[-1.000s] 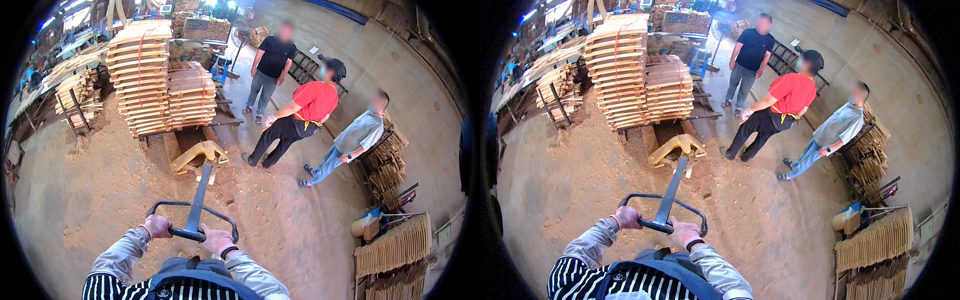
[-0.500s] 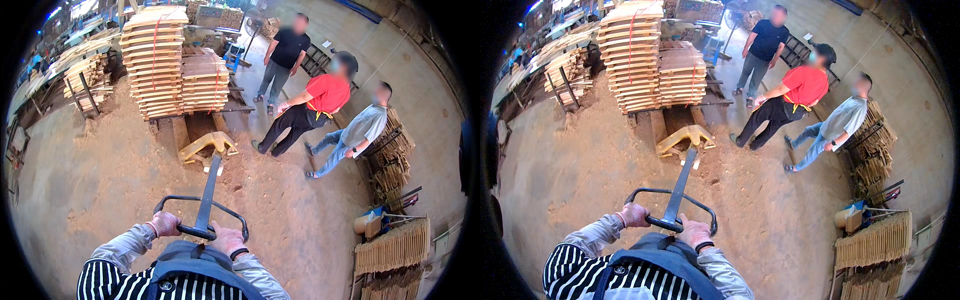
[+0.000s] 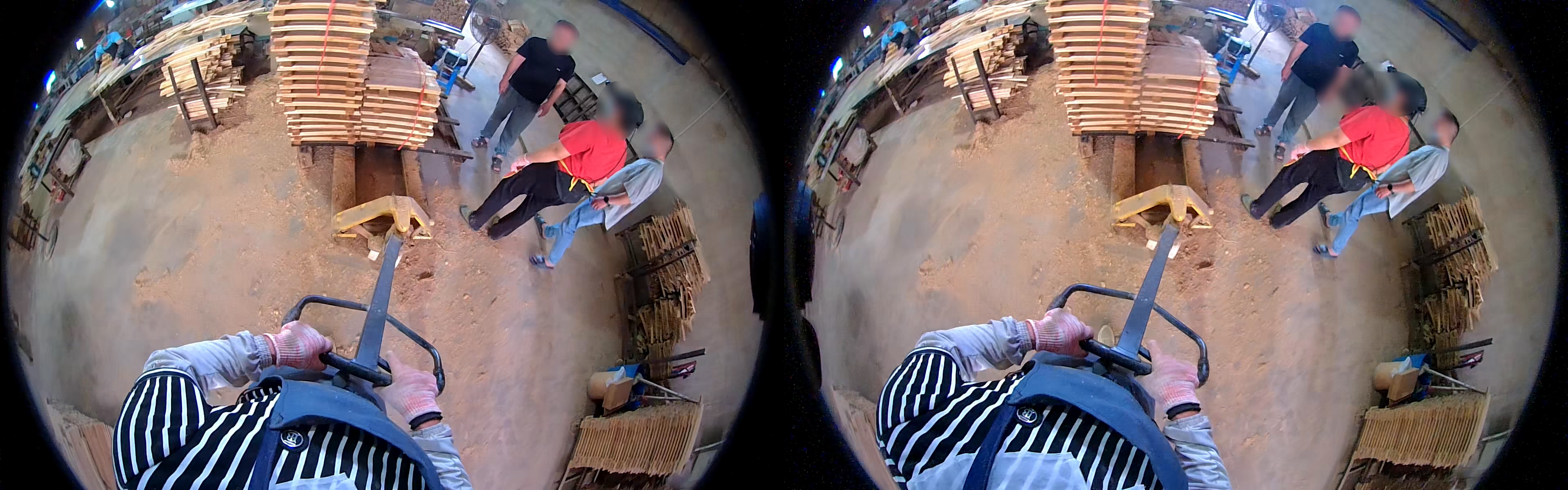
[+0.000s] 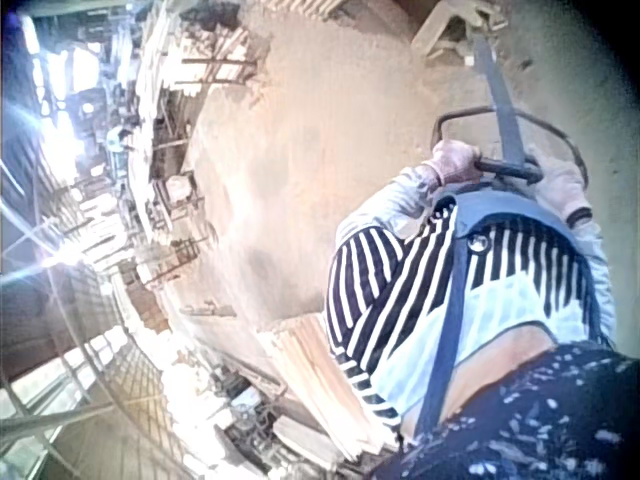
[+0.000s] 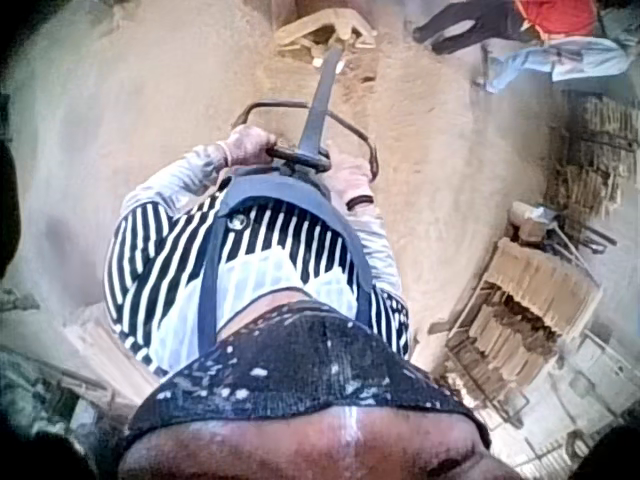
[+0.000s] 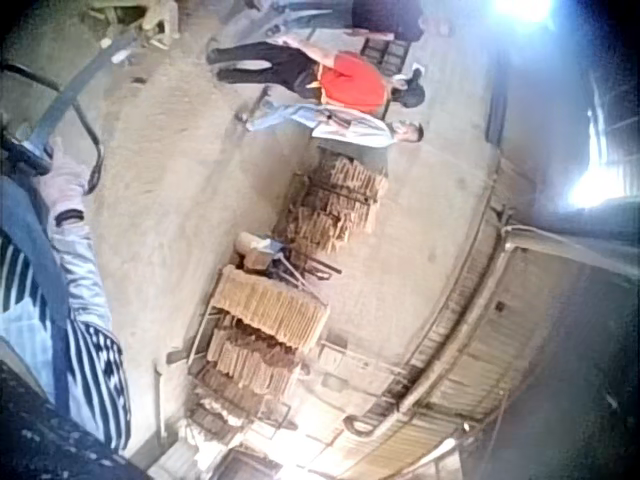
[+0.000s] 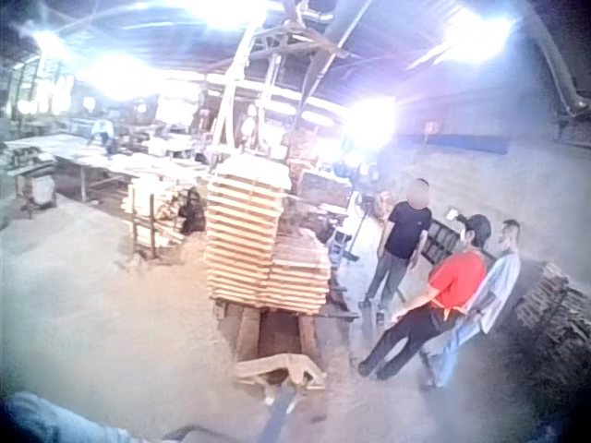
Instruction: The person operates a manual pallet jack to lift and move a large stack of lumber planks within a workshop. They engage the forks, pump the handle to raise the load, and pull the stack across the floor while coworkers stand nearby.
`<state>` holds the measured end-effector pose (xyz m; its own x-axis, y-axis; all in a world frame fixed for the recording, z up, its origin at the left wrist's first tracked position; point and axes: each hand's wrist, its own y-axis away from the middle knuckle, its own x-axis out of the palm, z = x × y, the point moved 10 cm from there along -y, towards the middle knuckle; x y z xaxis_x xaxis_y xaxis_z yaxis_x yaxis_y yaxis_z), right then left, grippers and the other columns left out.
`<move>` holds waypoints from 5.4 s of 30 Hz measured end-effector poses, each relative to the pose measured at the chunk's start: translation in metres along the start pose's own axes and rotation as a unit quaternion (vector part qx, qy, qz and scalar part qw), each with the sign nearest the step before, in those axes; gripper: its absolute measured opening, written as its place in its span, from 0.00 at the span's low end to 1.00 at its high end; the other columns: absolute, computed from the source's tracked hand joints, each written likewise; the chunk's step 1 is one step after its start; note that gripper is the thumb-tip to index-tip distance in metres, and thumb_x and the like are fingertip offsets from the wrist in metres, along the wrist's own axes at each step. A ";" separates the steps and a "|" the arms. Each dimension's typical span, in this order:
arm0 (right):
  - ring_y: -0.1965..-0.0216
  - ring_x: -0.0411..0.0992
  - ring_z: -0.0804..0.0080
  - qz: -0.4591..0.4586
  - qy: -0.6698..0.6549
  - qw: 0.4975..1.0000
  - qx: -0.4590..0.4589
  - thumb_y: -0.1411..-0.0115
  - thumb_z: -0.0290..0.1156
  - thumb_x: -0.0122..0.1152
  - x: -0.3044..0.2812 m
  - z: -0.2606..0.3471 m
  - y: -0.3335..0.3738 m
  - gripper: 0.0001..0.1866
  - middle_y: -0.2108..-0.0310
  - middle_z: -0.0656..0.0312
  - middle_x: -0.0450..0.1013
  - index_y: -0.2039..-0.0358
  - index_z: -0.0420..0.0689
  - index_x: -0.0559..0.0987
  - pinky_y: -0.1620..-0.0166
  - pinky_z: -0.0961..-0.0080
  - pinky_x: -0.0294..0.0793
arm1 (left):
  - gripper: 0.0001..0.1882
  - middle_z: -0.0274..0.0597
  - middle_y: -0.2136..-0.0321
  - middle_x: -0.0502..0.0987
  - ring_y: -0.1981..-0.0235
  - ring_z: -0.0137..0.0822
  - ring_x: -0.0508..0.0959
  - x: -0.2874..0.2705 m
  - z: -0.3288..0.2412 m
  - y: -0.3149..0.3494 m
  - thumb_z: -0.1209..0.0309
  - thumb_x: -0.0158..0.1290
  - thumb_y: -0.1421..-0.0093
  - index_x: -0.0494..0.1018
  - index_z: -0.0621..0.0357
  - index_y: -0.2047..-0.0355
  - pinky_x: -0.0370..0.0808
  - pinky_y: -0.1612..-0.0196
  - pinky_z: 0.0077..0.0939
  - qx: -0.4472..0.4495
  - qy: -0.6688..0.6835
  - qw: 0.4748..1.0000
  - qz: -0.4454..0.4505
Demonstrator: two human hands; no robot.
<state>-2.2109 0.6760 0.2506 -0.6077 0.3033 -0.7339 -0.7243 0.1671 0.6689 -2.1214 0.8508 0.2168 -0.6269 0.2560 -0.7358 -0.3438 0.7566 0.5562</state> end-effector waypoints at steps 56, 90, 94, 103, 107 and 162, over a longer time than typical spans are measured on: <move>0.44 0.78 0.57 -0.702 -0.387 0.562 0.203 0.51 0.15 0.65 -0.078 0.158 0.150 0.38 0.41 0.45 0.75 0.35 0.38 0.73 0.44 0.68 0.75 | 0.21 0.29 0.62 0.76 0.53 0.38 0.78 -0.350 0.001 -0.028 0.63 0.69 0.55 0.75 0.41 0.61 0.75 0.53 0.38 0.312 -0.281 0.840 -0.343; 0.43 0.71 0.66 -0.772 -0.353 0.500 0.174 0.42 0.10 0.59 -0.095 -0.052 0.167 0.33 0.38 0.56 0.70 0.34 0.37 0.70 0.38 0.70 0.68 | 0.15 0.31 0.59 0.78 0.51 0.40 0.80 -0.356 -0.145 -0.142 0.66 0.64 0.48 0.76 0.44 0.59 0.75 0.52 0.39 0.286 -0.236 0.861 -0.348; 0.41 0.71 0.64 -0.767 -0.329 0.534 0.140 0.40 0.11 0.59 -0.098 -0.046 0.158 0.31 0.36 0.53 0.70 0.34 0.36 0.71 0.38 0.69 0.69 | 0.15 0.31 0.60 0.79 0.54 0.39 0.81 -0.342 -0.141 -0.141 0.65 0.63 0.47 0.76 0.44 0.59 0.76 0.55 0.38 0.289 -0.248 0.819 -0.428; 0.50 0.75 0.65 -0.768 -0.261 0.562 0.162 0.37 0.18 0.64 -0.065 -0.084 0.145 0.27 0.42 0.53 0.74 0.36 0.39 0.74 0.49 0.72 0.78 | 0.13 0.30 0.59 0.81 0.53 0.38 0.81 -0.309 -0.135 -0.142 0.63 0.63 0.44 0.78 0.43 0.58 0.77 0.57 0.38 0.250 -0.243 0.830 -0.436; 0.52 0.77 0.66 -0.795 -0.210 0.551 0.144 0.36 0.19 0.64 -0.057 -0.104 0.136 0.25 0.45 0.53 0.77 0.38 0.39 0.75 0.51 0.73 0.80 | 0.13 0.31 0.60 0.81 0.55 0.38 0.81 -0.299 -0.140 -0.162 0.62 0.63 0.44 0.78 0.44 0.59 0.76 0.58 0.38 0.247 -0.249 0.826 -0.440; 0.68 0.66 0.79 -0.658 -0.247 0.633 -0.323 0.35 0.25 0.62 -0.280 -0.429 -0.043 0.29 0.64 0.60 0.75 0.34 0.38 0.69 0.63 0.80 0.68 | 0.27 0.38 0.72 0.77 0.73 0.39 0.80 -0.169 -0.191 -0.131 0.55 0.73 0.51 0.75 0.59 0.60 0.73 0.67 0.34 0.155 0.180 0.770 -0.592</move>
<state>-2.1495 0.1811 0.3769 0.7214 0.5843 -0.3717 -0.5769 0.2101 -0.7893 -2.1035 0.5934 0.3418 -0.1750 -0.8650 -0.4703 -0.6755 0.4530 -0.5818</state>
